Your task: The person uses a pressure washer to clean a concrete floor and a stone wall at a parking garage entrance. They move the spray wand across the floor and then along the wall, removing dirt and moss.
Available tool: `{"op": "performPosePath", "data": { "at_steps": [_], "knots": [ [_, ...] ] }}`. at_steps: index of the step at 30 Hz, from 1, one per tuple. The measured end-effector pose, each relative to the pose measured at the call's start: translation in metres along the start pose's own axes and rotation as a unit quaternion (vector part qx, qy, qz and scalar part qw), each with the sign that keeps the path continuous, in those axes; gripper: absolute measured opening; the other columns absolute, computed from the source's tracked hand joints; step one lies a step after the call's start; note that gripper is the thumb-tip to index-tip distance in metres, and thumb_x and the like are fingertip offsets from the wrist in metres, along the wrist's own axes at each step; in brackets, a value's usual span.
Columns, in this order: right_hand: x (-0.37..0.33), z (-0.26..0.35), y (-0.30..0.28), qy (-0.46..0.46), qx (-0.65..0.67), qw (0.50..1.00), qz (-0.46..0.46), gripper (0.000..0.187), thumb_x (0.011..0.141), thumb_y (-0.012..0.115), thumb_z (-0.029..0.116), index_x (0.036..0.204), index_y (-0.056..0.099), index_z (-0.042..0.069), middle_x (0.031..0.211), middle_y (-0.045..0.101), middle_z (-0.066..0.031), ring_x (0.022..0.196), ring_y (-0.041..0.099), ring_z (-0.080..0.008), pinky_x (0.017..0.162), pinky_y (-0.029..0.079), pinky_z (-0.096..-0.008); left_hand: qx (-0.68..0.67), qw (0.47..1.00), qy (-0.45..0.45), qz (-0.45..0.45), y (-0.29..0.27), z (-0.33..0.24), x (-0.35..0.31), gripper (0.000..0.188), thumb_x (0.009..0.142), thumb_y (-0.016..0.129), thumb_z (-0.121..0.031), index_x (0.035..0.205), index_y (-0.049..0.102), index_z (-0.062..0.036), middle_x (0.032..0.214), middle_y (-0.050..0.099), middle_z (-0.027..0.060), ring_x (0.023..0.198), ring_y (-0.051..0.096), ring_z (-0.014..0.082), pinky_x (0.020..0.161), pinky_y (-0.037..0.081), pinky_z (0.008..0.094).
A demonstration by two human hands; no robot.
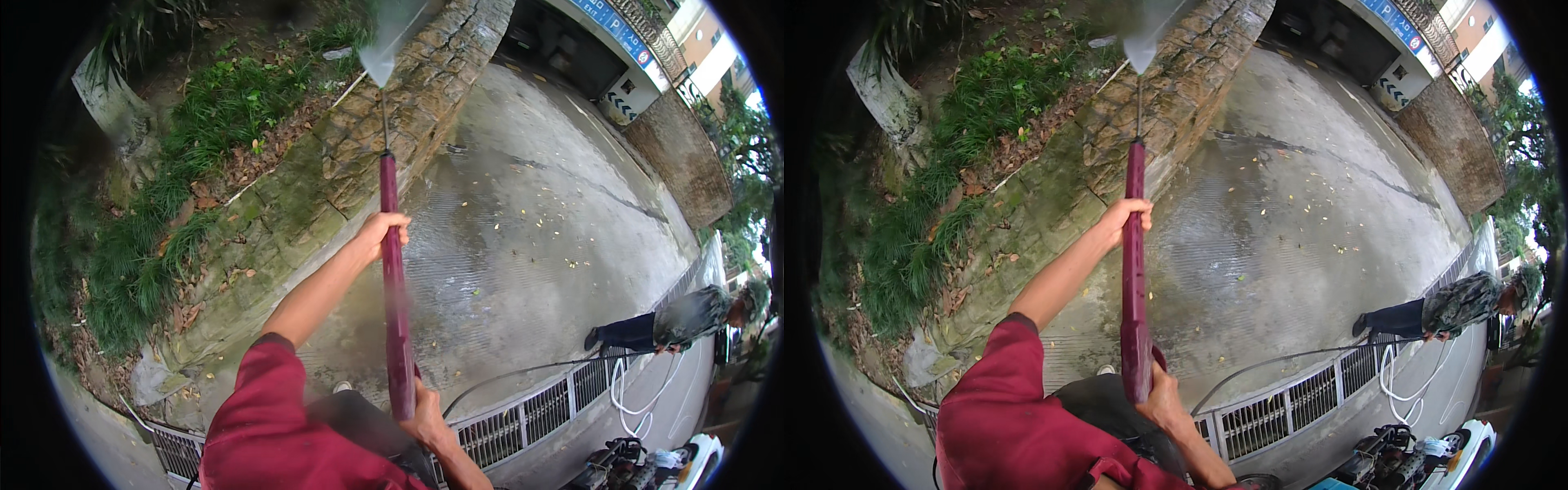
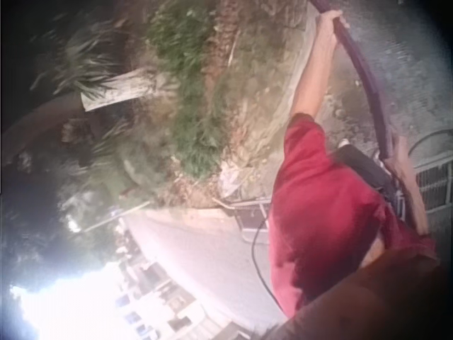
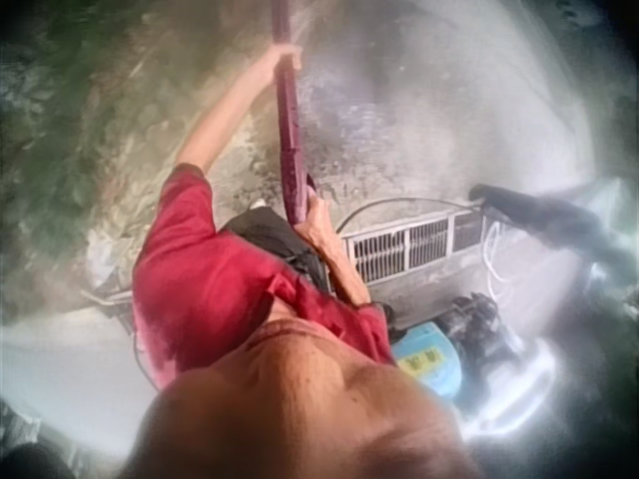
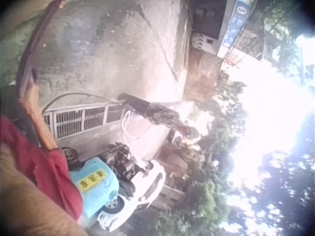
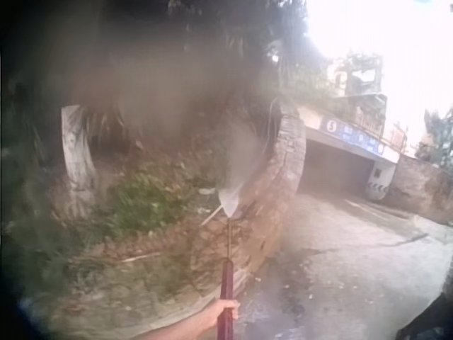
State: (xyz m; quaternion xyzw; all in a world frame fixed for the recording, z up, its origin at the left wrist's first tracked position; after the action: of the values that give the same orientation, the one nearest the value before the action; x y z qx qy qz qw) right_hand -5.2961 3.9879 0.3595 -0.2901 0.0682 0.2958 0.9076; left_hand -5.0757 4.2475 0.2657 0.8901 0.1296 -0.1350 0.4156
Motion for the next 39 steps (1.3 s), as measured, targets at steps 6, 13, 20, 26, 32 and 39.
{"op": "performPosePath", "data": {
  "at_steps": [6,13,20,26,32,39],
  "knots": [
    [0.054,0.029,0.017,0.002,-0.04,0.999,0.024,0.039,0.075,0.065,0.006,0.112,0.058,-0.003,0.09,0.066,-0.03,0.092,0.067,-0.0416,0.078,0.051,-0.043,0.075,0.997,0.027,0.005,-0.021,-0.05,0.039,0.015,0.084,0.058,-0.01,0.071,0.055,-0.0032,0.06,0.055,0.0076,0.05,0.055,0.017,0.05,0.048,0.0313],
    [0.127,0.07,0.032,-0.065,-0.009,0.997,-0.036,0.035,0.075,0.065,0.006,0.108,0.058,-0.004,0.088,0.064,-0.031,0.092,0.064,-0.0458,0.078,0.05,-0.0436,0.124,0.989,0.076,-0.002,-0.004,-0.133,0.093,0.013,0.079,0.069,-0.008,0.074,0.058,-0.0033,0.061,0.06,0.0085,0.048,0.059,0.0182,0.048,0.052,0.032],
    [0.038,0.017,0.033,0.03,-0.051,0.996,0.064,0.039,0.068,0.066,0.003,0.106,0.06,-0.001,0.078,0.066,-0.0148,0.072,0.061,-0.0162,0.07,0.05,-0.0353,0.185,0.978,0.042,-0.092,-0.049,-0.037,0.011,0.01,0.076,0.062,-0.008,0.071,0.057,-0.0004,0.056,0.057,0.0119,0.047,0.058,0.0236,0.047,0.049,0.0379],
    [-0.053,-0.03,0.013,0.061,0.01,0.994,0.094,0.041,0.072,0.07,0.01,0.11,0.059,0.001,0.085,0.066,-0.0234,0.087,0.068,-0.0317,0.076,0.051,-0.0399,0.148,0.979,-0.016,-0.142,-0.054,0.057,-0.064,0.013,0.074,0.061,-0.006,0.067,0.057,0.0031,0.058,0.058,0.0149,0.051,0.059,0.0251,0.046,0.048,0.0396],
    [-0.017,-0.023,-0.009,0.051,0.007,0.999,-0.014,0.038,0.067,0.067,0.002,0.104,0.058,0.0,0.08,0.064,-0.016,0.079,0.062,-0.0232,0.072,0.05,-0.0367,0.218,0.976,0.017,-0.013,0.043,0.036,0.021,0.015,0.077,0.063,-0.01,0.069,0.059,0.0015,0.057,0.058,0.0141,0.05,0.059,0.0238,0.047,0.049,0.0383],
    [-0.004,-0.01,-0.029,0.017,0.025,0.998,-0.056,0.034,0.062,0.067,0.001,0.094,0.056,-0.001,0.073,0.059,-0.0091,0.069,0.055,-0.0159,0.066,0.049,-0.0352,0.153,0.987,0.045,-0.03,0.073,0.023,0.038,0.014,0.076,0.068,-0.005,0.076,0.055,0.0016,0.061,0.056,0.0092,0.048,0.058,0.0204,0.044,0.051,0.0353]
  ]
}}
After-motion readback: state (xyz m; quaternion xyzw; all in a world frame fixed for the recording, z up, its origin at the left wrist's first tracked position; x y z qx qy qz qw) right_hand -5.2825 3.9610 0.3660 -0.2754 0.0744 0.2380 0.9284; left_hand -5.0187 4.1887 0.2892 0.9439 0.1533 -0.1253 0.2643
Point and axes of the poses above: each hand's wrist, its own x-axis towards the middle knuckle, its own y-axis out of the palm, z = x × y, the point moved 7 cm from there along x, towards the middle knuckle
